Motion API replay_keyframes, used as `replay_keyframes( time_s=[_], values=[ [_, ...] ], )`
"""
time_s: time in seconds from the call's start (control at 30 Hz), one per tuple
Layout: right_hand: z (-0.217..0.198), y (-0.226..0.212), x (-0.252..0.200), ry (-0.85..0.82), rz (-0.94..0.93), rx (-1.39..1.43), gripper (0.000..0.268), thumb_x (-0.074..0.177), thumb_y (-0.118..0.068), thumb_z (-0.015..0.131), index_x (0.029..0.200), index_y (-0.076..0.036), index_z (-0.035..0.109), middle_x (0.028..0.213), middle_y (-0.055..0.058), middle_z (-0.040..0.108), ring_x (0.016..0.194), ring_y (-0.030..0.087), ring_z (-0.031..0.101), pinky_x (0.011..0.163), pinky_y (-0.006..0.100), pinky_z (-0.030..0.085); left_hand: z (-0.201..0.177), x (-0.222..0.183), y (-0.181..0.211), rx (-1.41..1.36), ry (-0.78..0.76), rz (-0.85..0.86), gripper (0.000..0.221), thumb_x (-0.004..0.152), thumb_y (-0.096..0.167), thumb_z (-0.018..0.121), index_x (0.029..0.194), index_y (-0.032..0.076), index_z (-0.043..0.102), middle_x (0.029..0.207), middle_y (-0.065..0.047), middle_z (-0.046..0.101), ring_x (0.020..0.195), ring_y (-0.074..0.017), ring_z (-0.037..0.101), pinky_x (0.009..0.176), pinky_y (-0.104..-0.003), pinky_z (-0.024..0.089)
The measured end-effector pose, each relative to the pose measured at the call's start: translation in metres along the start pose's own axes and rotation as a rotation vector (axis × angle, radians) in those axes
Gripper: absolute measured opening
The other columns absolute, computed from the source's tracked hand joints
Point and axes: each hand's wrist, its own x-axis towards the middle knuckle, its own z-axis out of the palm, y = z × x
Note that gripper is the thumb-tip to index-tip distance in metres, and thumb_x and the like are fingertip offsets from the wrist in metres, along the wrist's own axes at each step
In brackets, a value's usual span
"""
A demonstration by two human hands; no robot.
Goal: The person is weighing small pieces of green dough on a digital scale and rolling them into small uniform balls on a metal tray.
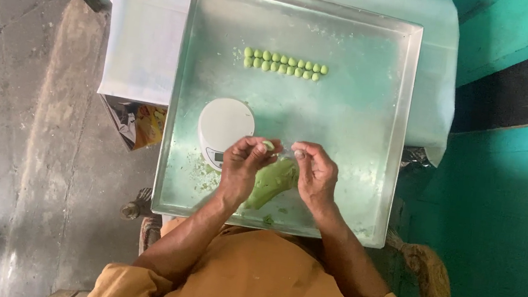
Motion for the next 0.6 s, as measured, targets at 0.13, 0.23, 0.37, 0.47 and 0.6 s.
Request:
replay_keyframes(
  time_s=[0.13,0.23,0.37,0.47,0.6],
  values=[
    [-0.004,0.011,0.019,-0.071,-0.032,-0.392,0.003,0.097,-0.013,0.075,0.098,-0.012,0.078,0.087,0.005,0.077,0.082,0.024,0.073,0.071,0.036,0.058,-0.015,0.014,-0.003,-0.043,0.042,0.082,0.013,0.1,0.009,0.067,0.108,-0.001,0.067,0.106,-0.022,0.075,0.095,-0.0286,0.077,0.082,-0.038,0.066],
    [0.005,0.007,0.028,-0.292,0.061,-0.539,0.009,0.096,-0.017,0.075,0.097,-0.008,0.078,0.088,0.013,0.078,0.084,0.033,0.074,0.072,0.044,0.059,-0.023,0.018,-0.011,-0.077,0.068,0.124,0.014,0.098,0.008,0.069,0.108,-0.001,0.065,0.104,-0.019,0.075,0.093,-0.0255,0.077,0.079,-0.032,0.066],
    [0.035,0.109,0.009,-0.551,0.373,-0.725,0.021,0.092,-0.025,0.076,0.107,-0.011,0.079,0.099,0.014,0.078,0.096,0.032,0.075,0.082,0.046,0.061,-0.033,0.017,-0.029,-0.111,0.06,0.14,0.024,0.098,0.007,0.069,0.119,-0.004,0.066,0.104,-0.018,0.074,0.093,-0.0235,0.075,0.079,-0.031,0.065],
    [0.042,0.12,0.016,-0.544,0.388,-0.801,0.013,0.093,-0.023,0.068,0.099,-0.016,0.078,0.094,0.011,0.077,0.095,0.031,0.075,0.082,0.044,0.06,-0.033,0.014,-0.03,-0.156,0.024,0.122,0.022,0.103,0.009,0.061,0.121,-0.004,0.066,0.105,-0.02,0.074,0.095,-0.0268,0.075,0.081,-0.032,0.064],
    [0.034,0.03,0.034,-0.524,0.36,-0.729,0.016,0.092,-0.024,0.069,0.102,-0.013,0.076,0.099,0.015,0.077,0.103,0.036,0.073,0.086,0.048,0.058,-0.031,0.008,-0.017,-0.171,-0.021,0.131,0.024,0.106,0.009,0.056,0.126,-0.002,0.064,0.107,-0.018,0.073,0.097,-0.0265,0.075,0.081,-0.032,0.064]
  ],
)
